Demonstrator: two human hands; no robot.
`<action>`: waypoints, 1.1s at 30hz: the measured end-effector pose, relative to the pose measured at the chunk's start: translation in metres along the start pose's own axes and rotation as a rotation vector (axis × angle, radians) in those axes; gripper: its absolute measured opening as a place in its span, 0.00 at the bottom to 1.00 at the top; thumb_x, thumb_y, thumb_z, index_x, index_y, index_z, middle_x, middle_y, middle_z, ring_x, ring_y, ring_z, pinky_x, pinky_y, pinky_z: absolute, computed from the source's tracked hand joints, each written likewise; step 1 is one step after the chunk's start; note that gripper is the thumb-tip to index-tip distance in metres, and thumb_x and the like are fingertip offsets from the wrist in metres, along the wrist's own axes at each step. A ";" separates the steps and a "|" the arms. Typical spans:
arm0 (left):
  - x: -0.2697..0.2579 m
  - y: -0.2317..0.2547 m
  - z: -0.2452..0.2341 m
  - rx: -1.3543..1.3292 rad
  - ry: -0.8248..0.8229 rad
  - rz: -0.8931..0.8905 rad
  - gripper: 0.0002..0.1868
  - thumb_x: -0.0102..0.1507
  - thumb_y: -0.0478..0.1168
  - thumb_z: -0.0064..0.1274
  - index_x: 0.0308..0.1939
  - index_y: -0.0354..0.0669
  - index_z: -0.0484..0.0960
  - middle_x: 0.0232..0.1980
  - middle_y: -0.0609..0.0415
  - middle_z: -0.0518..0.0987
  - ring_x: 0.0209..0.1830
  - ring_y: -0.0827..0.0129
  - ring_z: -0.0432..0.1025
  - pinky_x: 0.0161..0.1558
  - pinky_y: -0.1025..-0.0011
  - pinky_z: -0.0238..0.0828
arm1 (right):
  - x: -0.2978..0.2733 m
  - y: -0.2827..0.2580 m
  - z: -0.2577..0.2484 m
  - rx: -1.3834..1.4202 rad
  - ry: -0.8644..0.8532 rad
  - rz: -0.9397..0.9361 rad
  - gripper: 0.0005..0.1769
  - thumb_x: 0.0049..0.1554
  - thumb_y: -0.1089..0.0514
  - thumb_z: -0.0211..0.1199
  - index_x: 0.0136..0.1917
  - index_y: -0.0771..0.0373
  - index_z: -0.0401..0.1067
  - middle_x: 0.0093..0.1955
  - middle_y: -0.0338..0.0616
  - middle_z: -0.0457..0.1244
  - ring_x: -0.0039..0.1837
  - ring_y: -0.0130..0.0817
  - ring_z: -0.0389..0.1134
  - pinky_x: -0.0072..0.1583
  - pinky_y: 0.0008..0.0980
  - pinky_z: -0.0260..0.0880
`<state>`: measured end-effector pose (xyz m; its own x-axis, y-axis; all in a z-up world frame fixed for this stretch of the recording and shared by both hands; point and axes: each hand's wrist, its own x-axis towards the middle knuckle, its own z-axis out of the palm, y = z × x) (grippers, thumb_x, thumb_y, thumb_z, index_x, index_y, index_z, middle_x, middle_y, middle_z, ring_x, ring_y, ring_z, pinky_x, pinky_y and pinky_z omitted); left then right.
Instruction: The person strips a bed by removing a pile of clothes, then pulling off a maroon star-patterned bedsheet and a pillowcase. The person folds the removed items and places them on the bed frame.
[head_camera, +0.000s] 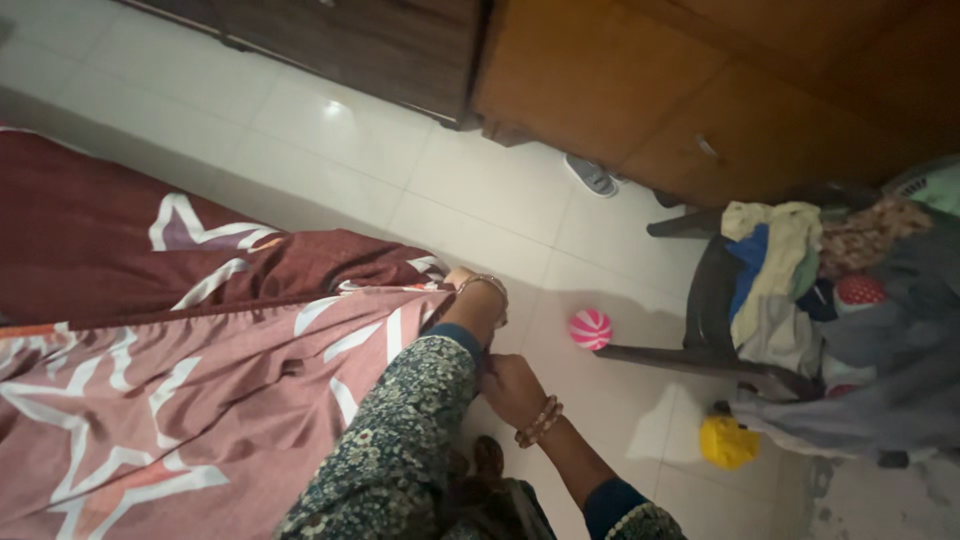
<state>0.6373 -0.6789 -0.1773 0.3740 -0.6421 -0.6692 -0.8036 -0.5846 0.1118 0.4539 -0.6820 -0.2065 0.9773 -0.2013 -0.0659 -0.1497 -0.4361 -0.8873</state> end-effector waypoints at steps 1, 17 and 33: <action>0.000 0.002 -0.001 0.006 0.003 0.005 0.22 0.63 0.56 0.52 0.57 0.51 0.82 0.63 0.48 0.77 0.59 0.54 0.76 0.56 0.57 0.74 | -0.001 -0.001 -0.003 0.001 0.005 0.008 0.09 0.52 0.63 0.55 0.39 0.72 0.72 0.33 0.60 0.65 0.36 0.51 0.68 0.42 0.45 0.68; -0.016 -0.016 -0.009 0.034 -0.076 0.067 0.27 0.61 0.63 0.52 0.52 0.50 0.84 0.56 0.48 0.80 0.57 0.57 0.76 0.56 0.60 0.73 | -0.021 0.077 -0.004 -0.149 -0.003 0.315 0.15 0.56 0.55 0.63 0.54 0.65 0.73 0.40 0.58 0.69 0.43 0.52 0.70 0.46 0.44 0.70; -0.018 -0.096 0.002 -0.749 -0.147 -0.250 0.25 0.66 0.60 0.40 0.46 0.43 0.79 0.37 0.46 0.79 0.37 0.56 0.75 0.38 0.58 0.68 | 0.218 0.075 -0.022 0.400 0.525 -0.232 0.27 0.48 0.74 0.46 0.60 0.66 0.70 0.56 0.46 0.67 0.61 0.29 0.67 0.64 0.32 0.68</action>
<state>0.7065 -0.6106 -0.1777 0.3953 -0.4069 -0.8235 -0.1603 -0.9133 0.3743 0.6526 -0.7778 -0.2776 0.7603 -0.5836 0.2852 0.2191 -0.1829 -0.9584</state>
